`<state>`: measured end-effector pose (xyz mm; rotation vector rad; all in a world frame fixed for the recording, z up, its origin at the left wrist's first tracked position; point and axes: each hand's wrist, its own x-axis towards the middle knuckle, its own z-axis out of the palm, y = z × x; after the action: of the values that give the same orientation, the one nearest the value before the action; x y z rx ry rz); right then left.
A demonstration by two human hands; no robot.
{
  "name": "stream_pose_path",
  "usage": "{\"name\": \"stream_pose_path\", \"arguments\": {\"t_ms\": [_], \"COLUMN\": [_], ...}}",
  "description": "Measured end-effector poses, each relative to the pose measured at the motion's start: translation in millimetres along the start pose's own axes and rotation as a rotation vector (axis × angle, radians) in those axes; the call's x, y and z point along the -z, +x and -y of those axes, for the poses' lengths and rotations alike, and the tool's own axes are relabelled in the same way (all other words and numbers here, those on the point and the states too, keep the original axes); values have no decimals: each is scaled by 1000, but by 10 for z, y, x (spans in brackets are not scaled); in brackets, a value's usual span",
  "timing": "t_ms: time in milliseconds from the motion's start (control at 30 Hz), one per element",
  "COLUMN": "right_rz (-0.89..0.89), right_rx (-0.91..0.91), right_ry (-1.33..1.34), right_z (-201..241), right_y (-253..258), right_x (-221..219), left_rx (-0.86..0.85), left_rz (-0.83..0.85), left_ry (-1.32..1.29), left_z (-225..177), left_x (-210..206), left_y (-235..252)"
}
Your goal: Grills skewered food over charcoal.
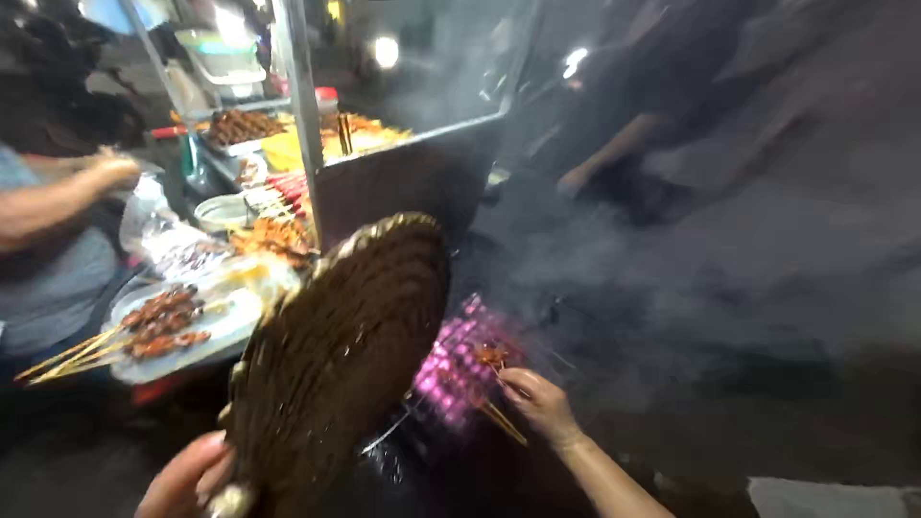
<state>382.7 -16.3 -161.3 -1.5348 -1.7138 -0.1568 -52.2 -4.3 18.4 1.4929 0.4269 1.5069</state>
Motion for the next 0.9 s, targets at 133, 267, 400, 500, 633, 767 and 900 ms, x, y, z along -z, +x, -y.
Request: {"name": "stream_pose_path", "arguments": {"t_ms": [133,267,400,500,633,767,900], "right_rz": [-80,3,-38,133,386,416,419], "right_rx": [-296,-953,-1346,-1428,-1393,-1287,-1167], "right_ry": [75,481,974,1019,657,623,568], "right_z": [51,191,185,87,-114,-269,-238], "right_y": [-713,-685,-571,-512,-429,-376,-202], "right_x": [-88,19,177,271,215,314,436], "left_rx": [-42,-15,52,156,225,298,170], "left_rz": [-26,-46,-66,3,9,81,0], "left_ry": [97,295,393,374,371,331,597], "left_z": [147,245,283,317,564,600,717], "left_x": [-365,-522,-797,-947,-1166,-1226,-1068], "left_y": [-55,-39,-45,-123,-245,-352,-397]}}
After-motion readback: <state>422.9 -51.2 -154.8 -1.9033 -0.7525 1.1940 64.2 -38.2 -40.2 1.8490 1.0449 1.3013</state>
